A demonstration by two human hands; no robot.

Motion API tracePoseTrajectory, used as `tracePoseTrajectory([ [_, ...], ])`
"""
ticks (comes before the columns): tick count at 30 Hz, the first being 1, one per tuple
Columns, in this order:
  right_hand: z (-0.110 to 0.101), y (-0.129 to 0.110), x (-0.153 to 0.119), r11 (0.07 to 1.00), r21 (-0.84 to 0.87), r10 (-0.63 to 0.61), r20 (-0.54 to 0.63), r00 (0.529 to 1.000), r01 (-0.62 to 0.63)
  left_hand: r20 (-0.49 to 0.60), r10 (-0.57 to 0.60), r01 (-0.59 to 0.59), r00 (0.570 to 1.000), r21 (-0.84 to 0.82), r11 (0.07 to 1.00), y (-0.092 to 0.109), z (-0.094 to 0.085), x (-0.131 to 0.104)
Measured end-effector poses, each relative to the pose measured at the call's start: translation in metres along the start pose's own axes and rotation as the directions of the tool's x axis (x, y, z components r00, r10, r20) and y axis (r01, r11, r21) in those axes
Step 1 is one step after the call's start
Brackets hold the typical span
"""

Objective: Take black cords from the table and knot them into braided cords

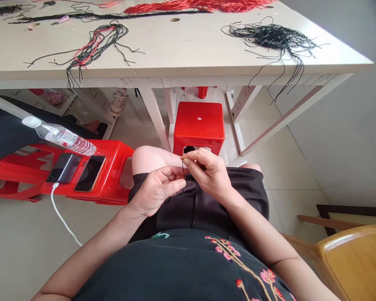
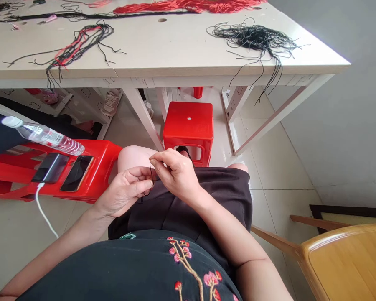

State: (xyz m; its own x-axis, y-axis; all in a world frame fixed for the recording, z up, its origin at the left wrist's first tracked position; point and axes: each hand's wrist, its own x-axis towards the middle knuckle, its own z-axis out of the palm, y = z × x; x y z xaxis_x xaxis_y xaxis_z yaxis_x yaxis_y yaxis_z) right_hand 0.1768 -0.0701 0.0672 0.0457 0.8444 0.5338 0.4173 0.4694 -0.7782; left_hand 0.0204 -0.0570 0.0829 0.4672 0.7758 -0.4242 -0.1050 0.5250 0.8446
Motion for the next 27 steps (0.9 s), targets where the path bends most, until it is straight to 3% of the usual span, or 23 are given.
tracePoseTrajectory([
  [5,-0.002,-0.001,-0.004,0.996,0.052,0.082,-0.114,0.99,-0.077,-0.107,0.039,-0.042,0.993,-0.028,0.999,-0.003,-0.002,0.002],
  [10,-0.006,-0.006,-0.007,0.989,0.129,0.05,0.126,0.991,-0.067,-0.152,0.105,-0.114,0.983,-0.052,0.992,-0.003,-0.004,0.002],
  [12,-0.005,-0.007,-0.007,0.993,0.1,0.045,0.153,0.987,-0.061,-0.154,0.095,-0.104,0.983,-0.052,0.993,-0.004,-0.005,0.002],
  [18,-0.002,-0.004,-0.006,0.998,-0.053,0.016,0.039,0.999,-0.014,-0.133,0.021,-0.022,0.991,-0.003,1.0,-0.009,-0.003,-0.002],
  [22,-0.005,-0.001,-0.005,0.994,-0.101,0.042,-0.081,0.996,-0.05,-0.081,0.008,-0.004,0.997,0.047,0.999,-0.011,0.002,-0.005],
  [25,-0.008,0.001,-0.005,0.991,-0.104,0.068,-0.142,0.987,-0.083,-0.082,0.018,-0.011,0.996,0.08,0.997,-0.011,0.005,-0.005],
  [27,-0.011,0.002,-0.006,0.991,-0.041,0.119,-0.125,0.985,-0.125,-0.105,0.037,-0.025,0.994,0.112,0.993,-0.011,0.004,-0.004],
])
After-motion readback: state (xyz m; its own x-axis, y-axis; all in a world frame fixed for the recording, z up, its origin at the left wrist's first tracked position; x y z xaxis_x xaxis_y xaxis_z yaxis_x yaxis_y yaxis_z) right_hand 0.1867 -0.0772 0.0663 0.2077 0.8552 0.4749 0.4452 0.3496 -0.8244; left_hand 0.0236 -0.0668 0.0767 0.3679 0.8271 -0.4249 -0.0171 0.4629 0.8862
